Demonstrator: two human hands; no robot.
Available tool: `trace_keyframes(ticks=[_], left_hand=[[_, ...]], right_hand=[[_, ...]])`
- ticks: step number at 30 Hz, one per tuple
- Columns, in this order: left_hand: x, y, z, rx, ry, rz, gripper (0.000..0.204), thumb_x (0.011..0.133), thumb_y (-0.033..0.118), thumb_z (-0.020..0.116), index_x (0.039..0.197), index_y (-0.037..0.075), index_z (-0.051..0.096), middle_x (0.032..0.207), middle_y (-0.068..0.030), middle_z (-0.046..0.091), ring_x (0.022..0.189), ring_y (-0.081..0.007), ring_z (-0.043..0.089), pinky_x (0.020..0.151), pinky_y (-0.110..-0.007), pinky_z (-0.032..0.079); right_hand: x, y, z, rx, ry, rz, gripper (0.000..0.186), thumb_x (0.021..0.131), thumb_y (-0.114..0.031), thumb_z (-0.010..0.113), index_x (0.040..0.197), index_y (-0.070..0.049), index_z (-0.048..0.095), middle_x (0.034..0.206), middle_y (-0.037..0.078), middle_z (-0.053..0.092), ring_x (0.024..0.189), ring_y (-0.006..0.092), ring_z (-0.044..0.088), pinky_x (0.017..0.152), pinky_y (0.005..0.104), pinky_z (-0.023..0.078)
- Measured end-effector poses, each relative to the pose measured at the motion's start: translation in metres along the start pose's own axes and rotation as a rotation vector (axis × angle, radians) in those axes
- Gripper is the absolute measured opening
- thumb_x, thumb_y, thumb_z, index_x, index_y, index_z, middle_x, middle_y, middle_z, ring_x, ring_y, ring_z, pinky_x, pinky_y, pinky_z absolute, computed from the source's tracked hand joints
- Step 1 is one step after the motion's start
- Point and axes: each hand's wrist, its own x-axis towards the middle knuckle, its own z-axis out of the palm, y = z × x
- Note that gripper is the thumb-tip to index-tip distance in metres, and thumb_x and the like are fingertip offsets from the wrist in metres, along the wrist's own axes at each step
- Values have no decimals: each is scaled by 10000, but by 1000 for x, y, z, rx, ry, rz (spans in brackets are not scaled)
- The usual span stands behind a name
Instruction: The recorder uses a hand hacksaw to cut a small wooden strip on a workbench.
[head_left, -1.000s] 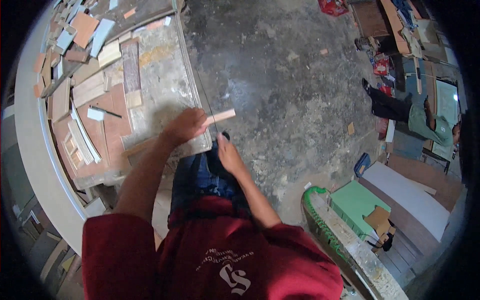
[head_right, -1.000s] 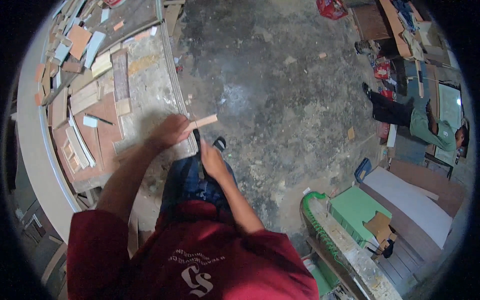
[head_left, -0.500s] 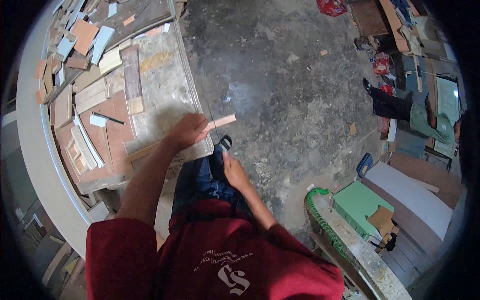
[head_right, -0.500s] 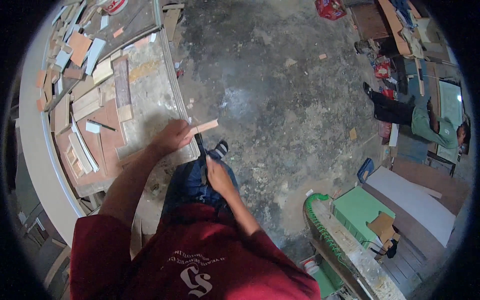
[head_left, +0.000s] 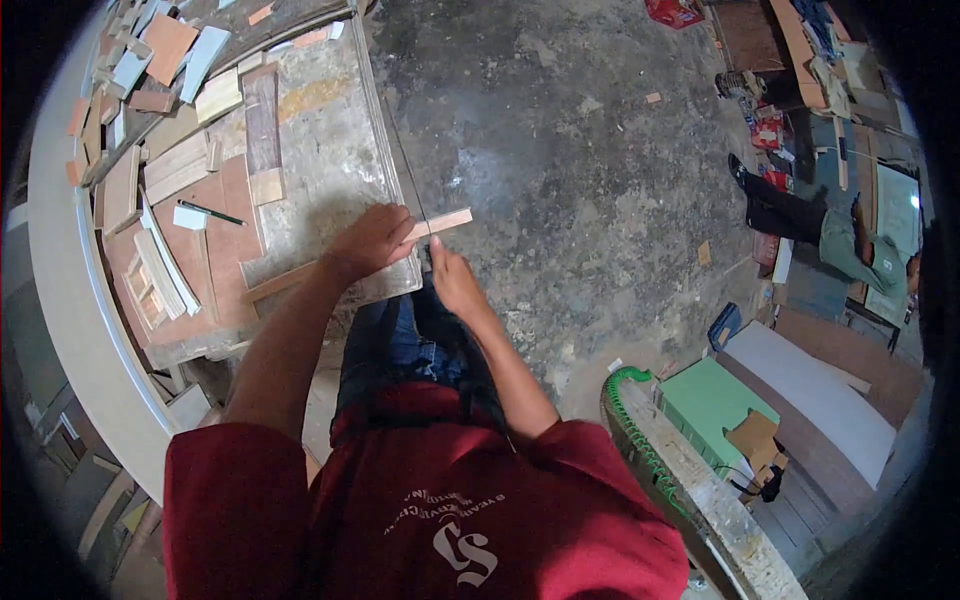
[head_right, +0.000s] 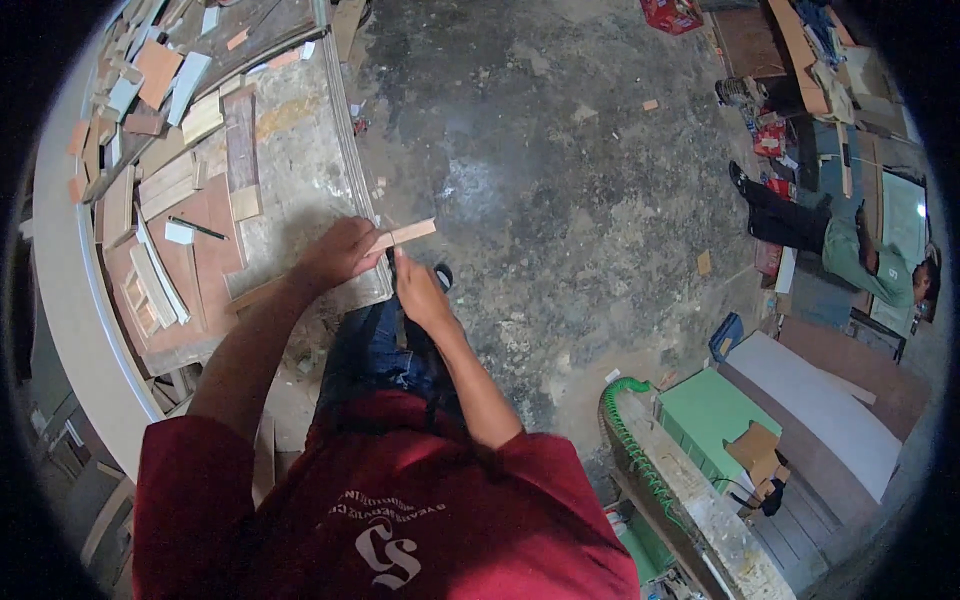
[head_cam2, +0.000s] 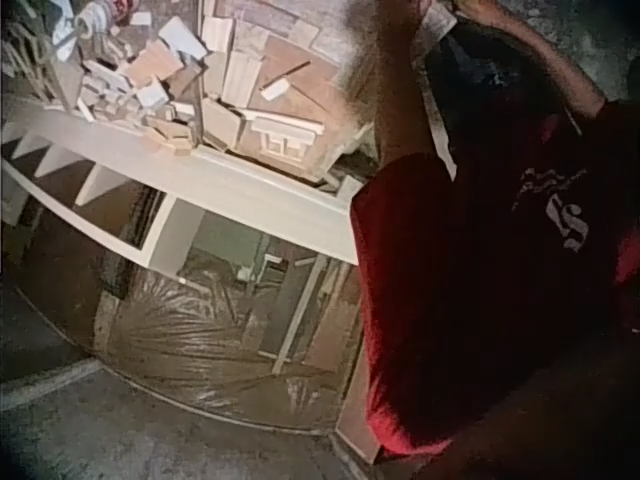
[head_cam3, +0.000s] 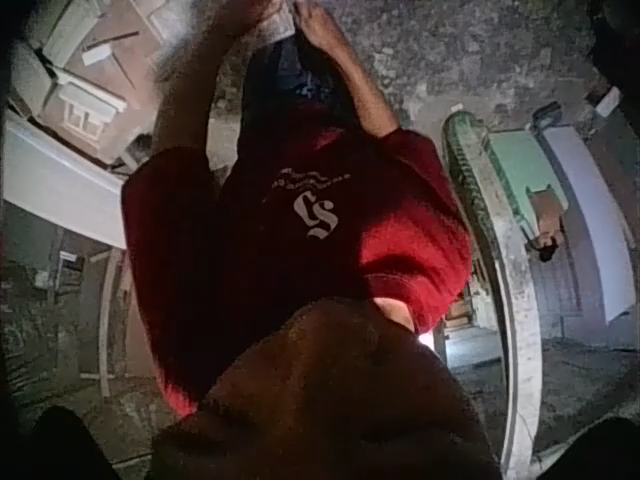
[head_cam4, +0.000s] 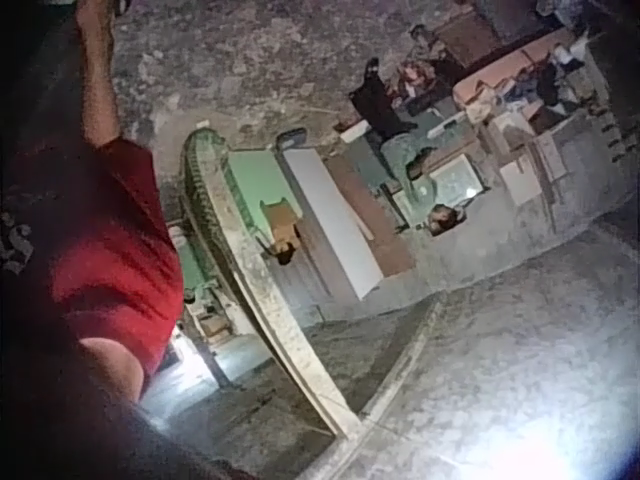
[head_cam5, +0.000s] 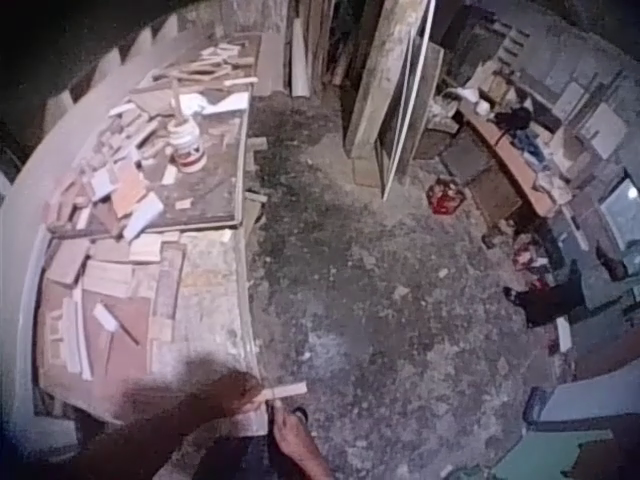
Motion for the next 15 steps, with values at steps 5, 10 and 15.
trace_keyframes(ticks=[5, 10, 15], left_hand=[[-4, -5, -1, -43, -82, -45, 236, 718, 165, 670, 842, 35, 518, 825, -122, 482, 784, -308, 505, 706, -400, 409], [3, 0, 1, -38, -96, -61, 242, 731, 197, 662, 842, 33, 522, 834, -118, 488, 791, -302, 505, 706, -400, 409], [-10, 2, 6, 60, -74, -2, 249, 728, 191, 665, 846, 27, 520, 832, -113, 482, 789, -296, 501, 704, -403, 411]], right_hand=[[-40, 12, 8, -78, 17, 72, 520, 996, -359, 269, 911, 60, 565, 886, 339, 555, 936, 500, 501, 761, 531, 406], [-21, 7, -1, -72, -32, 108, 518, 996, -357, 267, 914, 58, 566, 900, 343, 551, 960, 489, 499, 778, 520, 412], [-52, 4, 10, -95, 214, -146, 539, 999, -370, 246, 1011, 73, 553, 972, 357, 540, 1008, 474, 492, 794, 507, 418]])
